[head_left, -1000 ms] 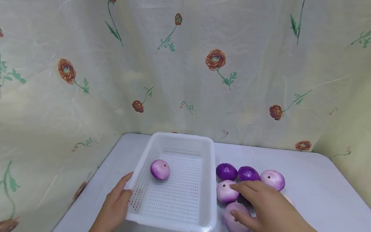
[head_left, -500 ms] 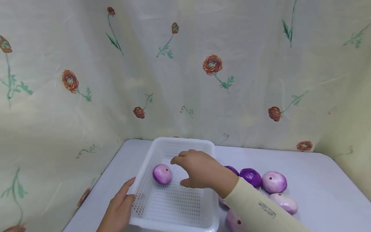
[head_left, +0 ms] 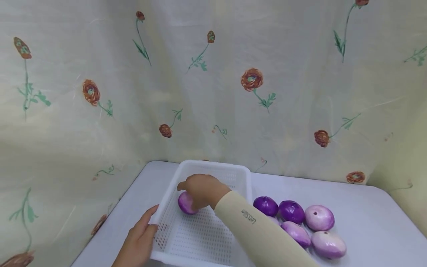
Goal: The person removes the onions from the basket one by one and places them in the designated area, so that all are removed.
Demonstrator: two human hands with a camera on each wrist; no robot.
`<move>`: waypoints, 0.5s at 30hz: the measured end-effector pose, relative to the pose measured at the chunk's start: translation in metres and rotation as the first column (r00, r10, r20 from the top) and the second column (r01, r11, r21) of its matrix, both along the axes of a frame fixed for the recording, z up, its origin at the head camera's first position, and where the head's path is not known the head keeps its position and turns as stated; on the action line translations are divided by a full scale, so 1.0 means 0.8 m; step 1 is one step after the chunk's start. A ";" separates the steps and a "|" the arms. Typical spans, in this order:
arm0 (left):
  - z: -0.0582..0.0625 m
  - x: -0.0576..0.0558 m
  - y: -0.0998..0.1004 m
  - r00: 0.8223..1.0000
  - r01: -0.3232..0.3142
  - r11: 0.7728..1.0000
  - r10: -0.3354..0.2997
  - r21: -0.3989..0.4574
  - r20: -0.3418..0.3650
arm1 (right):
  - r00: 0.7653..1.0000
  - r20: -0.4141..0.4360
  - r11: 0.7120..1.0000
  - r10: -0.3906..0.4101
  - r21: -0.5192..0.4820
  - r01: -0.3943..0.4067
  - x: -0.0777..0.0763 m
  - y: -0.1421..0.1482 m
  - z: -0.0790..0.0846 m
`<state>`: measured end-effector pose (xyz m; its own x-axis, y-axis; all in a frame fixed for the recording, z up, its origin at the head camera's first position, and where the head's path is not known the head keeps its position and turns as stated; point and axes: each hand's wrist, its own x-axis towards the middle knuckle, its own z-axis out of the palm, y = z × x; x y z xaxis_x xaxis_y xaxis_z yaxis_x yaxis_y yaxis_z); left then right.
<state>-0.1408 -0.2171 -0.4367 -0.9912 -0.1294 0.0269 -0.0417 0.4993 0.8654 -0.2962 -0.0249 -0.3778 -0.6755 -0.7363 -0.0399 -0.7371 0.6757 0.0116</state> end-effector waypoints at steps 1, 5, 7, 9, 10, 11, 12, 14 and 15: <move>0.000 0.000 0.001 1.000 0.003 1.000 -0.003 0.002 -0.004 | 1.000 -0.004 1.000 -0.002 0.016 0.002 -0.001 -0.002 -0.004; 0.001 0.000 0.003 1.000 0.009 1.000 -0.009 0.005 0.000 | 1.000 -0.006 0.999 -0.005 0.054 0.005 -0.001 -0.003 -0.014; 0.003 0.001 0.005 1.000 0.003 1.000 -0.003 0.007 0.013 | 1.000 0.007 0.999 -0.006 0.054 0.006 0.002 -0.002 -0.014; 0.004 0.003 0.004 1.000 -0.005 1.000 0.005 0.009 0.022 | 1.000 0.015 0.999 -0.001 0.046 0.000 0.004 -0.002 -0.012; 0.004 0.003 0.004 1.000 -0.008 1.000 0.008 0.008 0.023 | 1.000 0.019 0.999 0.002 0.044 -0.003 0.006 -0.002 -0.011; 0.004 0.003 0.003 1.000 -0.008 1.000 0.008 0.010 0.024 | 1.000 0.022 0.999 0.003 0.043 -0.004 0.007 -0.003 -0.009; 0.003 0.003 0.003 1.000 -0.008 1.000 0.008 0.014 0.026 | 1.000 0.022 0.999 0.004 0.045 -0.005 0.008 -0.003 -0.008; 0.002 0.002 0.001 1.000 -0.008 1.000 0.008 0.016 0.026 | 1.000 0.013 0.999 0.007 0.047 -0.007 0.010 -0.003 -0.004; 0.002 0.002 0.001 1.000 -0.011 1.000 0.010 0.018 0.026 | 1.000 0.008 0.999 0.010 0.047 -0.010 0.011 -0.002 -0.002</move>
<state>-0.1389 -0.2164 -0.4352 -0.9902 -0.1398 -0.0009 -0.0690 0.4827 0.8731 -0.2878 -0.0267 -0.3795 -0.6675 -0.7403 -0.0799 -0.7442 0.6669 0.0373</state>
